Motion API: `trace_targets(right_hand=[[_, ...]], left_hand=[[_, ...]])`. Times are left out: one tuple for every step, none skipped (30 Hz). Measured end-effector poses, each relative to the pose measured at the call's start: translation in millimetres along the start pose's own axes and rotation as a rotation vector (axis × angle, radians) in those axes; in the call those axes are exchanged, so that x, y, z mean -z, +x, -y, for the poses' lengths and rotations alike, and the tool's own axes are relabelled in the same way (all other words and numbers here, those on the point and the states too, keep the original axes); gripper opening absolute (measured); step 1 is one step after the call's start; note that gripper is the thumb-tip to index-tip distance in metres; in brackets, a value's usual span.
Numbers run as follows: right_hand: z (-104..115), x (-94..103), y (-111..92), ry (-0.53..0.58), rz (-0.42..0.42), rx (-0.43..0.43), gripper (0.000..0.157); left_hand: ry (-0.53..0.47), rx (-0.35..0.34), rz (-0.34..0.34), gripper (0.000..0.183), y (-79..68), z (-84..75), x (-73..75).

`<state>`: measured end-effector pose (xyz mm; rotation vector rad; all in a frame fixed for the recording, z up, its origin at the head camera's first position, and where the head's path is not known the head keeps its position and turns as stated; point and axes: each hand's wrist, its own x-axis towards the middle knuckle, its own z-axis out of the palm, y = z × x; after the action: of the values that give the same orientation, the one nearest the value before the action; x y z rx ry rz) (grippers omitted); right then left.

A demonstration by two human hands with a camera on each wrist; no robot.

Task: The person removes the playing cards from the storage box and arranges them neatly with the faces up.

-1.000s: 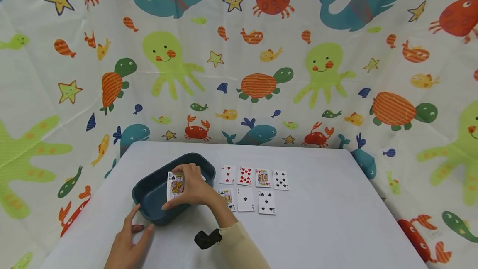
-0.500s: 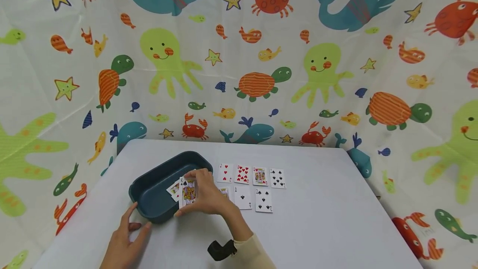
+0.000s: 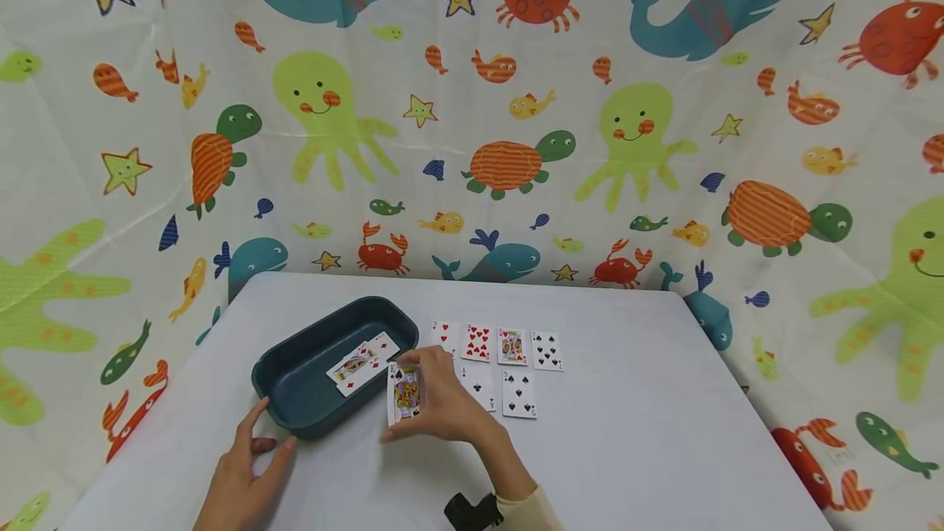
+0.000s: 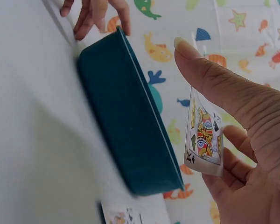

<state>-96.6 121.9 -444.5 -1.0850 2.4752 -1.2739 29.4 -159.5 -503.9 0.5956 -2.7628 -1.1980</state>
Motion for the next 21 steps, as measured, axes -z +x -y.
trace_targets(right_hand=[[-1.0,1.8,-2.7,0.002,-0.003,-0.007,0.097],[-2.3,3.5,-5.3,0.003,-0.006,-0.016,0.097],[-4.2,5.2,-8.2,0.0,-0.011,-0.021,0.097],[-5.8,6.9,-11.1,-0.001,-0.016,-0.027,0.098],[-8.0,8.7,-14.0,-0.004,-0.024,-0.03,0.098],[-10.0,10.5,-16.9,-0.003,-0.031,-0.036,0.098],[-11.9,12.3,-20.1,-0.001,-0.035,-0.042,0.098],[-14.1,14.1,-23.2,-0.002,-0.041,-0.048,0.098],[-16.6,16.0,-26.3,-0.004,-0.048,-0.053,0.098],[-19.3,17.9,-29.5,-0.004,-0.055,-0.058,0.098],[-21.9,20.0,-32.4,-0.005,-0.064,-0.065,0.098],[-24.7,21.9,-35.6,-0.004,-0.071,-0.076,0.098],[-27.4,24.0,-38.7,-0.007,-0.079,-0.087,0.098],[-30.4,25.9,-41.7,-0.015,-0.088,-0.098,0.098],[-33.4,27.9,-44.6,-0.021,-0.095,-0.109,0.098],[-36.4,30.0,-47.4,-0.027,-0.101,-0.122,0.098],[-39.1,32.3,-50.0,-0.033,-0.106,-0.136,0.098],[-41.7,34.5,-52.8,-0.04,-0.112,-0.151,0.098],[-44.4,36.9,-55.3,-0.048,-0.116,-0.162,0.098],[-47.1,39.2,-57.6,-0.051,-0.119,-0.171,0.099],[-49.5,41.7,-59.7,-0.058,-0.121,-0.178,0.099]], left_hand=[[0.0,-0.001,0.001,0.081,0.0,-0.1,0.1],[0.0,-0.001,0.003,0.082,0.1,-0.2,0.3],[0.002,-0.002,0.004,0.082,0.3,-0.5,0.2],[0.004,-0.001,0.006,0.082,0.7,-0.8,0.2],[0.006,0.0,0.008,0.082,1.0,-0.9,0.0],[0.006,-0.001,0.006,0.082,1.1,-0.9,-0.1],[0.006,-0.002,0.005,0.081,0.7,-0.6,-0.2],[0.006,-0.004,0.0,0.081,0.4,-0.3,-0.2],[0.004,-0.008,-0.006,0.08,-0.1,0.0,-0.2],[0.001,-0.014,-0.012,0.08,-0.7,0.3,-0.2],[0.001,-0.02,-0.019,0.079,-1.4,0.6,-0.2],[0.0,-0.026,-0.025,0.079,-2.0,0.8,-0.2],[0.0,-0.031,-0.03,0.078,-2.6,1.0,-0.1],[-0.003,-0.036,-0.035,0.078,-3.2,1.2,0.0],[-0.003,-0.038,-0.038,0.078,-3.6,1.2,0.1],[-0.004,-0.04,-0.039,0.078,-3.9,1.2,0.3],[-0.004,-0.039,-0.038,0.078,-4.0,1.1,0.4],[-0.005,-0.04,-0.038,0.078,-3.9,1.2,0.5],[-0.005,-0.037,-0.034,0.079,-3.7,1.0,0.7],[-0.005,-0.033,-0.03,0.079,-3.4,0.8,0.9],[-0.006,-0.032,-0.028,0.08,-3.1,0.5,1.1]])
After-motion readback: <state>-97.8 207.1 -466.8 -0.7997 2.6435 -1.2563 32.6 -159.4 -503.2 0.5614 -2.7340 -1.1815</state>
